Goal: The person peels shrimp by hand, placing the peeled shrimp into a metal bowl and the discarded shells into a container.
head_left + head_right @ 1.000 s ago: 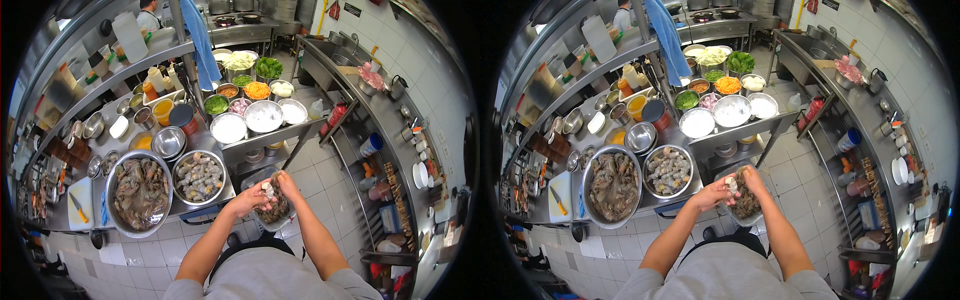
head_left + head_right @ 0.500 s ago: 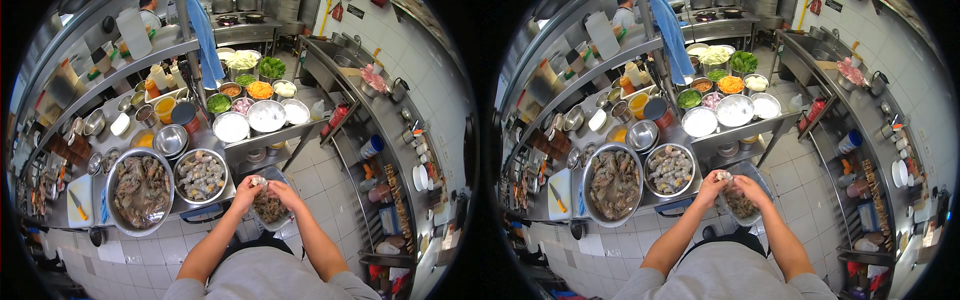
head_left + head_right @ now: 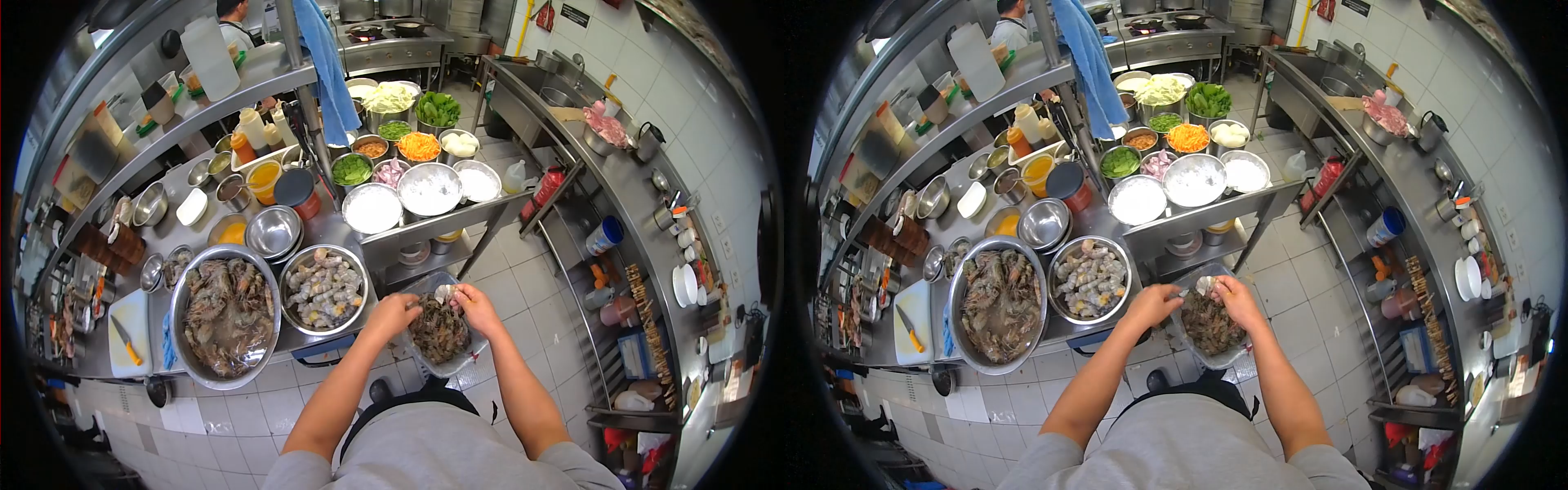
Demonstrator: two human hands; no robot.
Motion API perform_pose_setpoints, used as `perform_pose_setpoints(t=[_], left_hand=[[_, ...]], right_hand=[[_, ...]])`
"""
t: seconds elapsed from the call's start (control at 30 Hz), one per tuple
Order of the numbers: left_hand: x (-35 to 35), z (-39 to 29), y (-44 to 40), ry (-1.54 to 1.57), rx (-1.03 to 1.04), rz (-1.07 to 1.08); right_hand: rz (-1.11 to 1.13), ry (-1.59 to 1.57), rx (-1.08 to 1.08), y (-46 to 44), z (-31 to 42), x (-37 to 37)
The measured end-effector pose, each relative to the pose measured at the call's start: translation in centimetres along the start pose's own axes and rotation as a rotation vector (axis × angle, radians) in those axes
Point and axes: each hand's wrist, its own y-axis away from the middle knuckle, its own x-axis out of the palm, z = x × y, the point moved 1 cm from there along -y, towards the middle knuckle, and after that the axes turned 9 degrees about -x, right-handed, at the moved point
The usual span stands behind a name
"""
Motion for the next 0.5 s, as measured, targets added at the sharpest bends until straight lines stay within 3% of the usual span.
perform_pose_setpoints(t=[0.07,0.1,0.17,0.2,0.27,0.3,0.33,0.4,0.5], left_hand=[[0.5,-0.2,-0.6,0.239,0.235,-0.234],[1.1,-0.2,-1.0,0.240,0.233,-0.235],[2.3,-0.3,-1.8,0.741,0.207,0.063],[2.5,-0.4,-2.1,0.843,0.138,0.218],[3.0,-0.4,-2.0,0.985,0.052,0.280],[3.4,-0.3,-1.9,1.128,-0.040,0.341],[3.6,-0.2,-1.9,1.127,-0.041,0.343],[4.2,0.2,-2.0,1.277,-0.180,0.386],[4.7,0.4,-2.2,1.174,-0.214,0.455]], right_hand=[[0.041,-0.004,0.016,0.3,0.4,0.0],[0.115,-0.024,0.039,0.5,0.9,0.1],[0.191,-0.044,0.060,0.4,1.1,0.5],[0.187,-0.049,0.072,0.4,1.1,0.7],[0.178,-0.055,0.086,0.6,0.9,0.9],[0.130,0.214,-0.189,0.9,1.4,1.4],[0.081,0.482,-0.463,1.2,2.1,1.7],[0.115,0.569,-0.439,1.6,2.6,1.8],[0.139,0.686,-0.434,1.8,2.2,2.3]])
